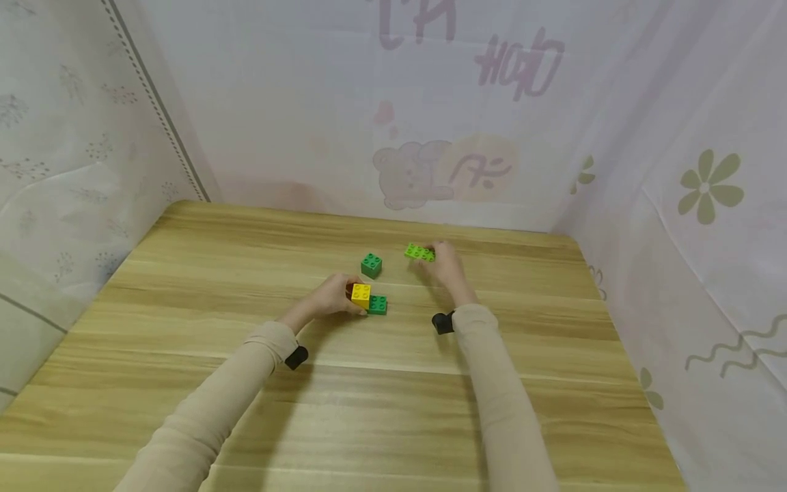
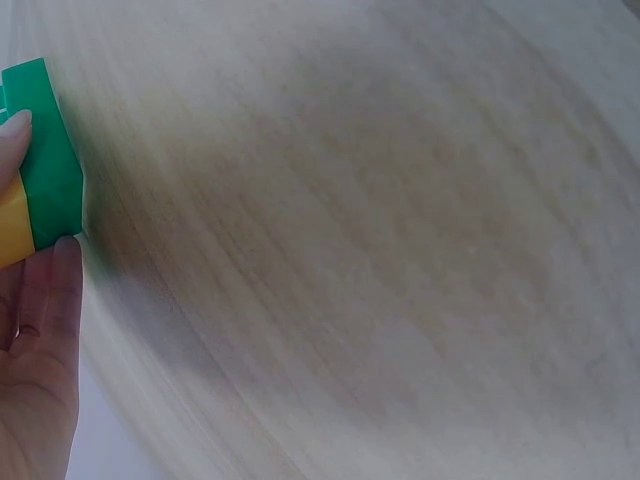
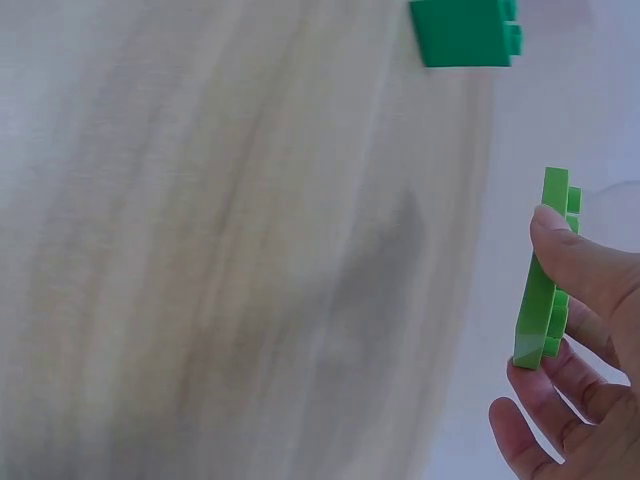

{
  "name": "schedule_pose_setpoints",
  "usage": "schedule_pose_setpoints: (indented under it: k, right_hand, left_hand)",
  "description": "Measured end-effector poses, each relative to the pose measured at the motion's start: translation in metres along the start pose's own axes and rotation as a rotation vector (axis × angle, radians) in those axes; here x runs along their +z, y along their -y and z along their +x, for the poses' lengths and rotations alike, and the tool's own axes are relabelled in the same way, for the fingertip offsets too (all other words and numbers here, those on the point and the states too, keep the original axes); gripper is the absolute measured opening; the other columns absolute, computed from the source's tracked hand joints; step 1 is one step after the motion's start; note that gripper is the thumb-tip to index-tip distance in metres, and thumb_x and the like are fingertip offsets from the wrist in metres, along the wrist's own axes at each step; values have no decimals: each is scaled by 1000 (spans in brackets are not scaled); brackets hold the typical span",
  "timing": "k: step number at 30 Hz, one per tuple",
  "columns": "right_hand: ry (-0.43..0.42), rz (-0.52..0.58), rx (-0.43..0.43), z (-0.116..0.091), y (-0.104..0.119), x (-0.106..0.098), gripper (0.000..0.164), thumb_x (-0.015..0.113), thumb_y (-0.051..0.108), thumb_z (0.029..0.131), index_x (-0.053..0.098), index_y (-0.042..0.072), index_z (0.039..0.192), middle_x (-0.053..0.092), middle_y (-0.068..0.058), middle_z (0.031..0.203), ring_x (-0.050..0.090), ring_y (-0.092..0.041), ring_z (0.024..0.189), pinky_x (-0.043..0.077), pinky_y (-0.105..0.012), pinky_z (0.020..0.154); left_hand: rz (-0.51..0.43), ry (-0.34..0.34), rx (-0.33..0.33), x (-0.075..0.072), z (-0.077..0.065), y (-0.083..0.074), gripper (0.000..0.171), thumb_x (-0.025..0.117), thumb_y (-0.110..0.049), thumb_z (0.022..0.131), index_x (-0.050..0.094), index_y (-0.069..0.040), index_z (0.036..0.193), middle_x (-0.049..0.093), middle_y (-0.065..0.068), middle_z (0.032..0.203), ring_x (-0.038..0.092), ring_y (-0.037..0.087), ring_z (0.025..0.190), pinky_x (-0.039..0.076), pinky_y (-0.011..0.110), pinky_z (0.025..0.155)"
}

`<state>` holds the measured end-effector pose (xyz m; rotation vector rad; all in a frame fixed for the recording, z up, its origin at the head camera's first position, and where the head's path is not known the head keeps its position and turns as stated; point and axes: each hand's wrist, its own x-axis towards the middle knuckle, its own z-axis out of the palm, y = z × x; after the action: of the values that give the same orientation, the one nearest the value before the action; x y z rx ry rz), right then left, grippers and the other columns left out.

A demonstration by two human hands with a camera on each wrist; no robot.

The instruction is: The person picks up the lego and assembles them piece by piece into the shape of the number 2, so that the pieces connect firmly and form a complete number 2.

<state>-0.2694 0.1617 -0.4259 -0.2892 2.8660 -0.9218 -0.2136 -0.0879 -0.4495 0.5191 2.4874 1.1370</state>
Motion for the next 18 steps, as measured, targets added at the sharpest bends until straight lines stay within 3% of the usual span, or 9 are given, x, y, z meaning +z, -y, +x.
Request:
schedule_pose_setpoints:
  k: [5, 18]
  right_hand:
    - [-41, -27, -62, 1, 6, -8, 45, 65, 22, 85, 55, -3, 120, 53, -23, 118, 49, -34, 108, 44, -44, 93]
    - [-23, -71, -28, 11, 28, -16, 49, 64, 26, 86, 51, 0, 125, 50, -20, 122, 50, -33, 110, 43, -45, 95]
  left_hand:
    - [-7, 7, -10, 0, 0, -2, 47, 78, -7, 69, 58, -2, 111, 61, 10, 104, 57, 18, 92, 50, 29, 83]
    - [-23, 5, 3, 0, 0, 0, 43, 78, -7, 70, 58, -1, 107, 61, 10, 102, 56, 18, 91, 50, 31, 84]
